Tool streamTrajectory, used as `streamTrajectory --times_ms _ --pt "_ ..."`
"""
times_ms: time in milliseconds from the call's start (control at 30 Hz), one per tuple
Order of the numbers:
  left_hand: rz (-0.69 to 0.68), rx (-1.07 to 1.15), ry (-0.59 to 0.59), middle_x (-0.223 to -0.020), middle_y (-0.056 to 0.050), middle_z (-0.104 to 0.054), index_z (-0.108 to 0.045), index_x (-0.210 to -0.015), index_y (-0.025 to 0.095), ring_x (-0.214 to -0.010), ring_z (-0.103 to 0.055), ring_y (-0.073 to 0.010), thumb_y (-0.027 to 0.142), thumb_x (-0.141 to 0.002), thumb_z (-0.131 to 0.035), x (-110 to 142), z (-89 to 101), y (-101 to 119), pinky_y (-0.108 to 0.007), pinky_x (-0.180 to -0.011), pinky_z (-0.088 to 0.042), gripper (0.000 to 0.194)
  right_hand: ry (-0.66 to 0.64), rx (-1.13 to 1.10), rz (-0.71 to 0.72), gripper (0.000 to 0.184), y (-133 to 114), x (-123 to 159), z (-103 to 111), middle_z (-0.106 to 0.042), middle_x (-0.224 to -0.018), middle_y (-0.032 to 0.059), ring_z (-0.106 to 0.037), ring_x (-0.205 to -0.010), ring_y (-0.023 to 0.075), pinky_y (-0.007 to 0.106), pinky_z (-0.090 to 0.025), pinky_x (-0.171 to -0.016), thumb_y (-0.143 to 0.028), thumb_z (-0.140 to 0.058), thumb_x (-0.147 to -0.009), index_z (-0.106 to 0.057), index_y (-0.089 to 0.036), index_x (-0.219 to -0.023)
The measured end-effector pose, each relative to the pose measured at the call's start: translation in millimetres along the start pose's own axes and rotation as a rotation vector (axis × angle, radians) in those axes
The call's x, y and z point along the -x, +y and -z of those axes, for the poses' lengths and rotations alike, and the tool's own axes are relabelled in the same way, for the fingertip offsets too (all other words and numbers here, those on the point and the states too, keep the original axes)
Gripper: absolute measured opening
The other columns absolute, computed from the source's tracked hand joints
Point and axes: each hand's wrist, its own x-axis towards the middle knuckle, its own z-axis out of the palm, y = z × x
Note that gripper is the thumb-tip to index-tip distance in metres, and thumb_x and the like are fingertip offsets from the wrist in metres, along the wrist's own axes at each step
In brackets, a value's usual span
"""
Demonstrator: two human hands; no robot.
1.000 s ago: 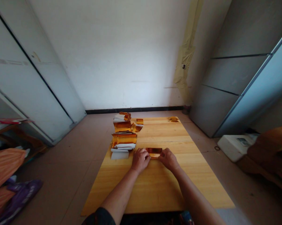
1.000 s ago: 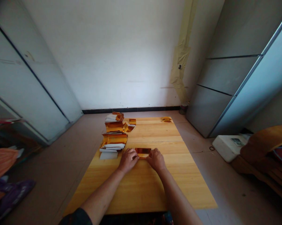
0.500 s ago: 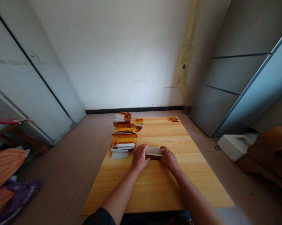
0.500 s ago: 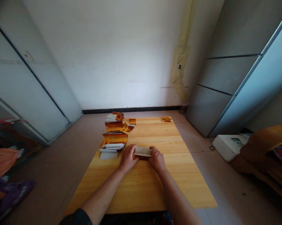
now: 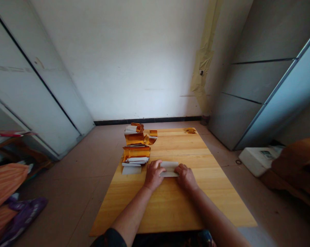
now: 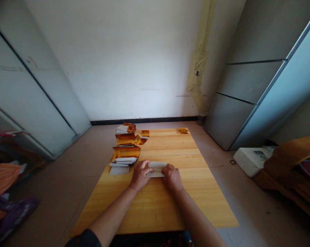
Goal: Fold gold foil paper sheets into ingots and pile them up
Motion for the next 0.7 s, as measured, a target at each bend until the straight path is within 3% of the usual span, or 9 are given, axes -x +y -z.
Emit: streamTrajectory --times_ms 200,433,567,700 --pt "-0.082 -0.071 -0.088 -0.114 -0.005 -0.056 -0.07 -0.08 0.026 -0.105 -0.047 -0.024 0.014 -0.069 -0.064 2 10.1 5 -0.041 -0.086 -0.034 0.018 0.015 0.119 0.146 0.013 5 6 -3 -0.059 -0.095 0.0066 -0.049 -0.092 0.02 0.029 -0.031 -0.073 -0.017 -0.054 -0.077 -0.061 -0.021 -0.088" --pt "-0.128 -0.124 -0.203 -0.111 -0.006 -0.055 -0.068 -0.093 0.025 -0.104 -0.046 -0.0248 0.017 -0.065 -0.063 7 25.6 11 -0.041 -0.084 -0.033 0.03 0.01 0.111 0.197 0.015 7 17 2 -0.058 -0.096 0.0064 -0.046 -0.092 0.0206 0.031 -0.029 -0.075 -0.021 -0.052 -0.078 -0.061 -0.021 -0.09" --pt "-0.163 -0.137 -0.275 -0.106 -0.005 -0.056 -0.065 -0.102 0.026 -0.101 -0.046 -0.0244 0.028 -0.065 -0.067 8 35.1 12 -0.04 -0.084 -0.032 0.038 -0.017 0.082 0.23 0.022 7 23 11 -0.057 -0.1 0.0056 -0.045 -0.094 0.0206 0.031 -0.028 -0.078 -0.027 -0.053 -0.078 -0.061 -0.022 -0.097" --pt "-0.183 -0.136 -0.289 -0.099 -0.006 -0.058 -0.064 -0.104 0.024 -0.096 -0.048 -0.0238 0.048 -0.069 -0.066 6 36.6 12 -0.039 -0.082 -0.034 0.042 -0.023 0.058 0.245 0.033 8 25 15 -0.057 -0.102 0.0059 -0.045 -0.094 0.0218 0.032 -0.029 -0.079 -0.045 -0.055 -0.08 -0.061 -0.023 -0.104"
